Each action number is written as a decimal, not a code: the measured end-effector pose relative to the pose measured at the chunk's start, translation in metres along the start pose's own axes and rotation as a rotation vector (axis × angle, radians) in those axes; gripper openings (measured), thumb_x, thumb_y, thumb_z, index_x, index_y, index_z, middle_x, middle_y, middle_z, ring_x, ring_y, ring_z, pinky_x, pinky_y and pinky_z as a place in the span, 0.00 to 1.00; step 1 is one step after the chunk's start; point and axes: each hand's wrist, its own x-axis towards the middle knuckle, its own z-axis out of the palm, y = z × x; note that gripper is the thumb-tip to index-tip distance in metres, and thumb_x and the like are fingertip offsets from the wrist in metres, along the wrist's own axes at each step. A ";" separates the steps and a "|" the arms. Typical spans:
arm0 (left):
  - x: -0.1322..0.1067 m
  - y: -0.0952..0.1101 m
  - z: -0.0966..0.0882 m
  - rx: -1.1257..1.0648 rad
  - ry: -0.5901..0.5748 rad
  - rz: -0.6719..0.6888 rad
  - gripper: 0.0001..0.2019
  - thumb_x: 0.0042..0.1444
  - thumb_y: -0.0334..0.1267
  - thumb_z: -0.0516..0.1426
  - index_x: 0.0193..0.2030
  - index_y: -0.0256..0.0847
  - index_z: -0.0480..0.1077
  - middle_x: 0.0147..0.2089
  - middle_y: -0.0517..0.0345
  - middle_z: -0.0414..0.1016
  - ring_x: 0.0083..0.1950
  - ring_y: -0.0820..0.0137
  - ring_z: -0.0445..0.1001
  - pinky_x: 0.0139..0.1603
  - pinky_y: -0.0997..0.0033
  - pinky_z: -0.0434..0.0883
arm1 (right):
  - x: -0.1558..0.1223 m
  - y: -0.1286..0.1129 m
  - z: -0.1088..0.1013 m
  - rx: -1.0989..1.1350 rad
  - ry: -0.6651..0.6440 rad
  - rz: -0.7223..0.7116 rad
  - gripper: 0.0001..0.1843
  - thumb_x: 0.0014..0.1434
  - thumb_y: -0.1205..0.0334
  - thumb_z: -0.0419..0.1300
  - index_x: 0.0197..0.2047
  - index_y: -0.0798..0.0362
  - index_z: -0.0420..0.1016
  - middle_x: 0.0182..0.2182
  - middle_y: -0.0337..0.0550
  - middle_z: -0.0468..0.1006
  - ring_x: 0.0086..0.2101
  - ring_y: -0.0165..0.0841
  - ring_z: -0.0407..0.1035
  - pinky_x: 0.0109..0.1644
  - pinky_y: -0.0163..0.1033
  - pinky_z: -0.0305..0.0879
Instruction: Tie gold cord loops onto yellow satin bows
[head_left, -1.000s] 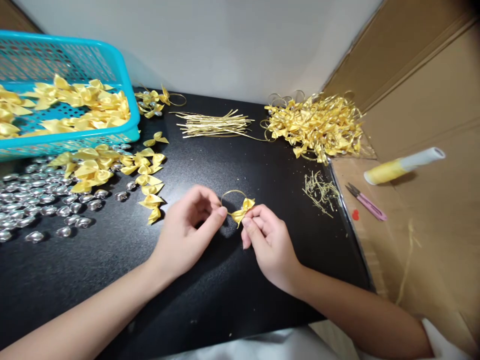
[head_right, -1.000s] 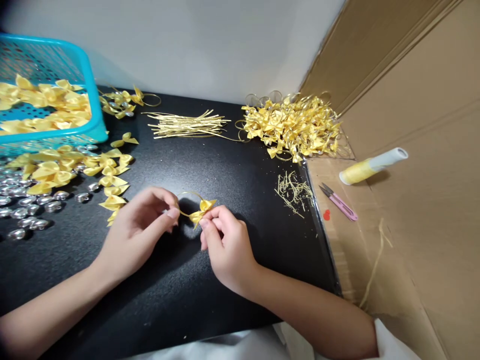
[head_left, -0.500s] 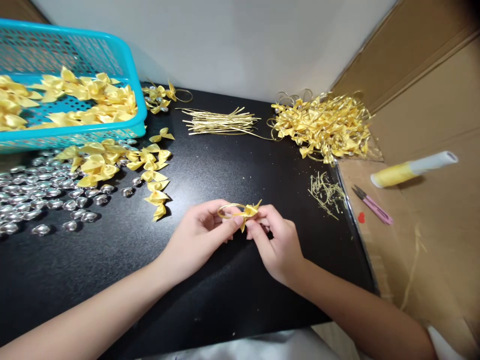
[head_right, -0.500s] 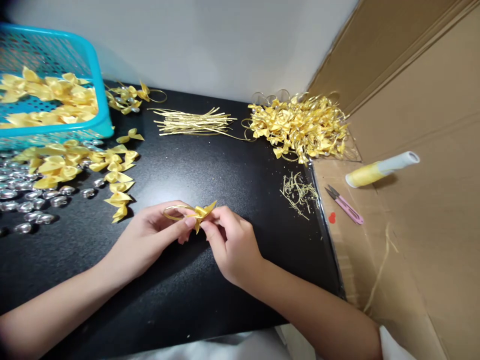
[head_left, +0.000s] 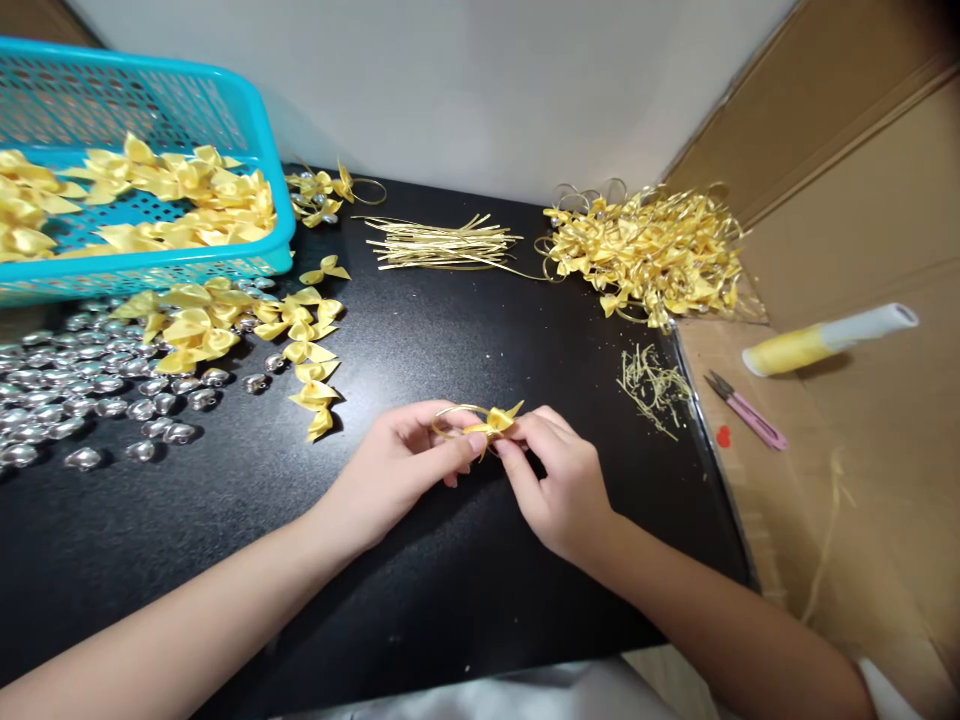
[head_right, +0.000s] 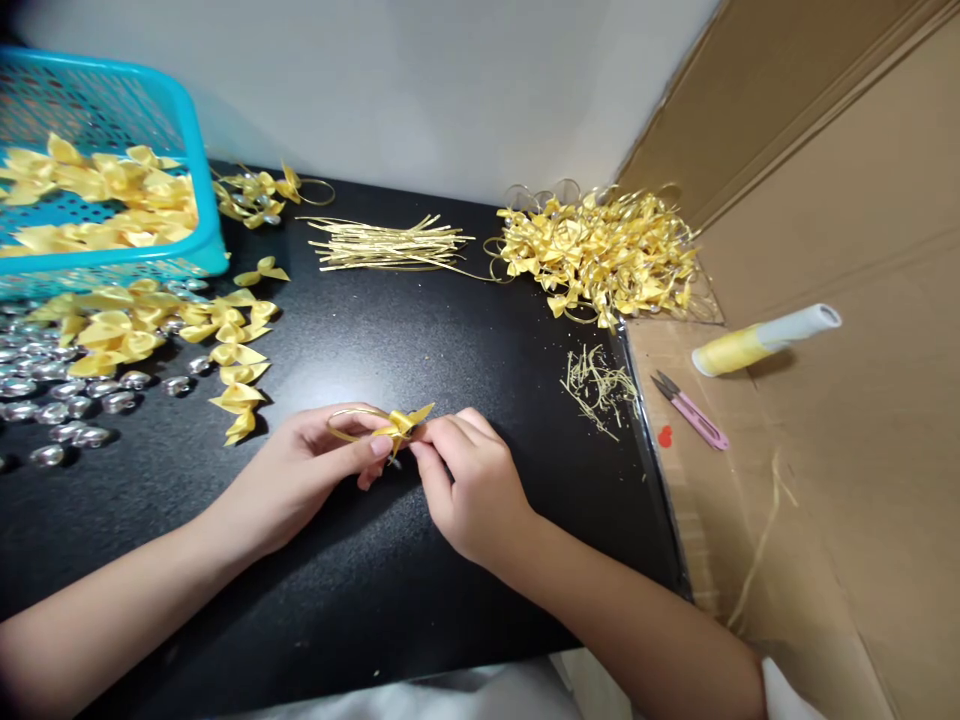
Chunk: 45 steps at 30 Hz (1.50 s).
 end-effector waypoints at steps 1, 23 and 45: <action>0.000 0.001 -0.001 0.009 -0.009 -0.004 0.06 0.53 0.39 0.62 0.30 0.40 0.77 0.29 0.58 0.74 0.26 0.75 0.67 0.25 0.76 0.68 | 0.000 0.001 -0.001 -0.027 -0.007 -0.021 0.09 0.65 0.70 0.52 0.34 0.51 0.70 0.30 0.42 0.76 0.32 0.33 0.68 0.38 0.38 0.65; 0.002 0.004 -0.001 -0.208 -0.047 -0.172 0.04 0.50 0.37 0.66 0.30 0.40 0.79 0.28 0.61 0.76 0.29 0.78 0.68 0.27 0.84 0.67 | 0.003 0.006 -0.001 -0.272 -0.052 -0.211 0.14 0.65 0.74 0.50 0.32 0.55 0.72 0.25 0.44 0.72 0.30 0.33 0.63 0.37 0.38 0.66; 0.005 0.003 0.010 -0.319 0.099 -0.242 0.06 0.41 0.32 0.65 0.22 0.36 0.72 0.21 0.63 0.72 0.24 0.80 0.61 0.24 0.81 0.58 | 0.004 0.001 0.003 -0.054 0.031 -0.114 0.09 0.64 0.73 0.53 0.34 0.54 0.69 0.28 0.42 0.74 0.31 0.31 0.68 0.38 0.37 0.67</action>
